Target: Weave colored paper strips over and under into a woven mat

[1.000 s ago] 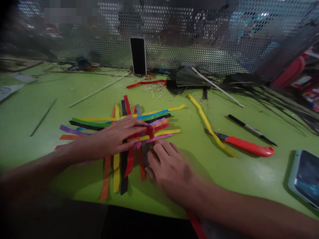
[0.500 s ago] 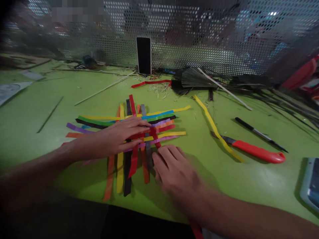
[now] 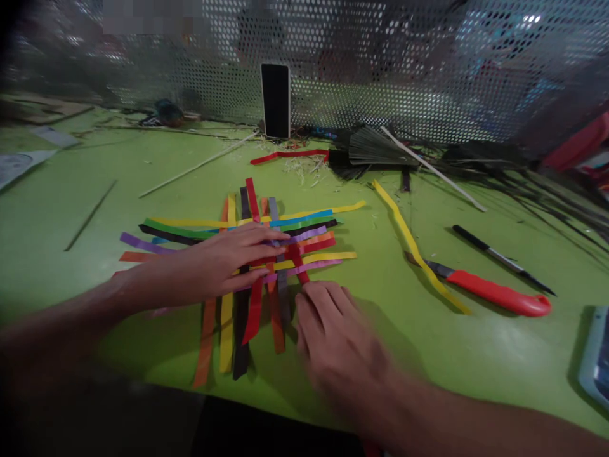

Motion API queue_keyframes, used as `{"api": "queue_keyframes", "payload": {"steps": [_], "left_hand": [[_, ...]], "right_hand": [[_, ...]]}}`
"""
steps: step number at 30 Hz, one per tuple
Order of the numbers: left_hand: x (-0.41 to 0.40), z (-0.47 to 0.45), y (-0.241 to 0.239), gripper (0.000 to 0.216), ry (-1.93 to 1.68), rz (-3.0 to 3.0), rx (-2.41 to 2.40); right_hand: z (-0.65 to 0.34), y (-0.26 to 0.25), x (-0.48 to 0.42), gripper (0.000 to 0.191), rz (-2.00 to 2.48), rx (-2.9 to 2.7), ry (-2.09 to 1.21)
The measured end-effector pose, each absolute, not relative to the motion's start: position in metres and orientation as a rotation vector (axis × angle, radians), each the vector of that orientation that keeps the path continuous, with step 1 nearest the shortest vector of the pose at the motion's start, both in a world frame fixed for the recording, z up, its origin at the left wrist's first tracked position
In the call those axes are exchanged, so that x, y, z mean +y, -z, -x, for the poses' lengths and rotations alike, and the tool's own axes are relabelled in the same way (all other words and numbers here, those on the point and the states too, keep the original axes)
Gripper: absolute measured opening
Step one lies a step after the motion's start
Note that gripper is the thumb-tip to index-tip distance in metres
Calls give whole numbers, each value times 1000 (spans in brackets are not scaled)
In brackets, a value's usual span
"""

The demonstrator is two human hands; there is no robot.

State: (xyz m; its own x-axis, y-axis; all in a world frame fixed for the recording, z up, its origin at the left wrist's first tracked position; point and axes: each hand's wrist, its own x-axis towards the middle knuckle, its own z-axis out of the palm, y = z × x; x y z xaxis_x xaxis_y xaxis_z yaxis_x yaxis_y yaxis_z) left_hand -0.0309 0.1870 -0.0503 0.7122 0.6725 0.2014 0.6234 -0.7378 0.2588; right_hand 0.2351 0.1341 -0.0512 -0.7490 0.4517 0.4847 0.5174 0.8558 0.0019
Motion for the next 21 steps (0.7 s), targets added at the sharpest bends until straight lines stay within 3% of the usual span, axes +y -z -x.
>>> {"api": "queue_keyframes", "payload": {"steps": [21], "left_hand": [[192,26,53,44,-404,-2742,1096]], "right_hand": [[-239,53,137,30,827,-2593,313]]}}
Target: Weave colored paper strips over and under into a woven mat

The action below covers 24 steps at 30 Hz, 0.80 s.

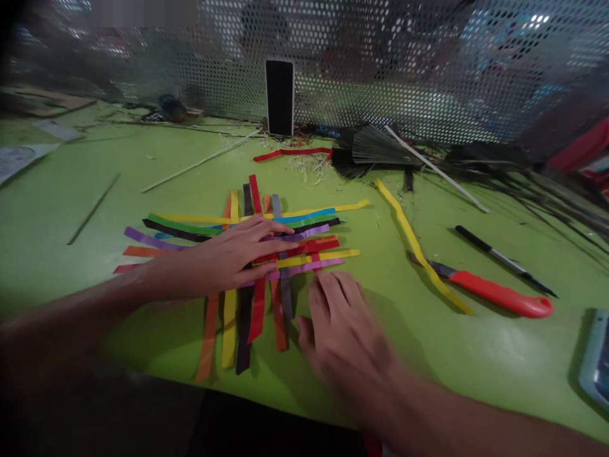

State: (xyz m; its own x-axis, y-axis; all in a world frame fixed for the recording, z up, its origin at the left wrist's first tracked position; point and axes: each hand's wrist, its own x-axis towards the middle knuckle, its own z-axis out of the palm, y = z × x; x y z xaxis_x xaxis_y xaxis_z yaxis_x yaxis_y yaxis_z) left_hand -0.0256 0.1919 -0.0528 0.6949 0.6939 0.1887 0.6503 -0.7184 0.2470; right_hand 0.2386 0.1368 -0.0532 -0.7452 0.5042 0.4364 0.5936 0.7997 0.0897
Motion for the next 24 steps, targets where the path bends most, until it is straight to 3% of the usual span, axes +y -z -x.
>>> {"api": "queue_keyframes", "payload": {"steps": [24], "left_hand": [[196,25,48,41,-463,-2644,1020]], "right_hand": [[-230,50,154,26,673,-2587,232]]}}
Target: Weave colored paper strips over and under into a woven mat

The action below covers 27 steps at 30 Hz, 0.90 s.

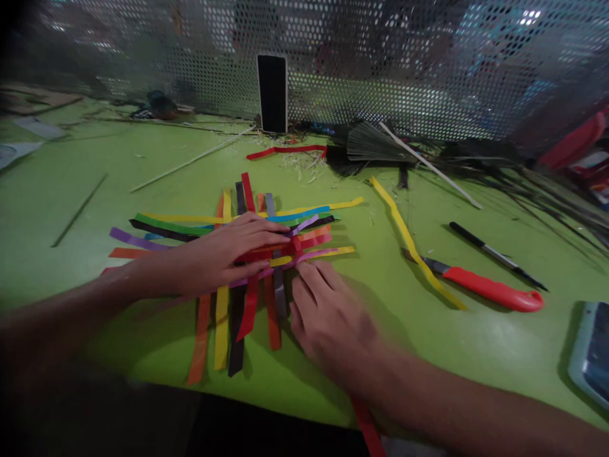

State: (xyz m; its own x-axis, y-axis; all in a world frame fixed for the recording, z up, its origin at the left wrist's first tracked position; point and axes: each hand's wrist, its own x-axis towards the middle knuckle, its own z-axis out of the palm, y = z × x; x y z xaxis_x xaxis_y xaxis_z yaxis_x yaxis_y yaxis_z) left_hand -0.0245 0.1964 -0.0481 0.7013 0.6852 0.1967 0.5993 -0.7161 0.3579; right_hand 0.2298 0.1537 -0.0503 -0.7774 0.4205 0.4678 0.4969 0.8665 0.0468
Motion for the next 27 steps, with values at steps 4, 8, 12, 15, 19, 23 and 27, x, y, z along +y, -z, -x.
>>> {"api": "queue_keyframes", "payload": {"steps": [4,8,12,15,19,23,27], "left_hand": [[197,27,49,40,-472,-2630,1019],[197,28,50,41,-447,-2609,1016],[197,29,51,40,-457,-2601,1010],[196,30,51,40,-470,-2576,1020],[195,31,51,39,-474,-2544,1055],[195,31,53,39,-480,-2578,1033],[194,30,51,37,-477,-2600,1009]], "right_hand": [[-231,48,152,24,684,-2564,281],[-232,50,150,22,718,-2542,304],[-232,51,151,24,694,-2567,282],[-232,52,155,26,683,-2574,265],[-235,54,158,25,665,-2557,205],[-235,55,159,26,697,-2544,140],[-234,55,158,27,719,-2530,182]]}}
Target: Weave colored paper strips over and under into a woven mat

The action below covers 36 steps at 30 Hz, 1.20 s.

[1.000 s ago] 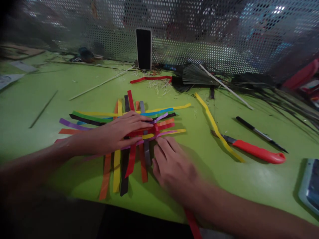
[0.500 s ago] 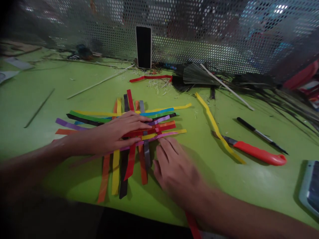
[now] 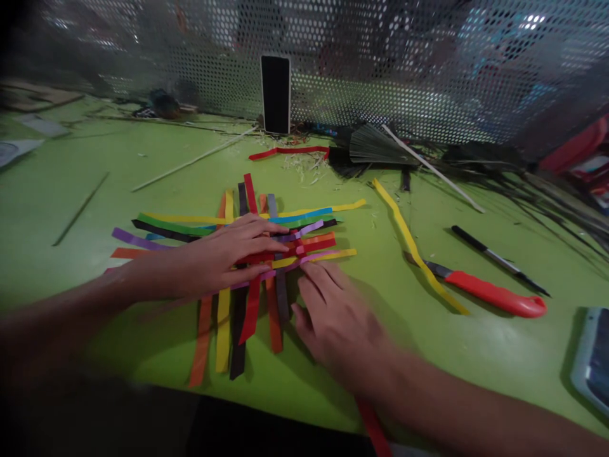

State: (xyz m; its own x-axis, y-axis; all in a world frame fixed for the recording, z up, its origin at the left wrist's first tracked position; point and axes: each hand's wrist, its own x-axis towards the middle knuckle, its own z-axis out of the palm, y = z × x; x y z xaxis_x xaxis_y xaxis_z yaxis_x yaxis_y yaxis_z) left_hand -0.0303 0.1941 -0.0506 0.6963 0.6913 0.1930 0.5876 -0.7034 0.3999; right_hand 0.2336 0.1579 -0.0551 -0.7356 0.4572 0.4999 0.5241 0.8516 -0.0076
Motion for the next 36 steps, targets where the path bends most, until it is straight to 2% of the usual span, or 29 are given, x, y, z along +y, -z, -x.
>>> {"api": "queue_keyframes", "payload": {"steps": [7,11,16,21,27,36], "left_hand": [[202,27,31,24,-633,-2598,1008],[214,25,25,22,-592,-2666,1154],[230,17,25,30,-436,-2588,1347],[241,12,33,36,-343,-2551,1371],[243,17,47,42,-431,-2504,1352],[239,19,47,38,-475,-2503,1321]], "right_hand": [[-231,51,158,23,694,-2540,210],[-233,51,158,24,682,-2546,226],[-241,56,159,24,723,-2547,93],[-245,60,156,25,715,-2551,113],[-245,59,155,19,735,-2544,164],[-244,60,156,14,770,-2529,145]]}}
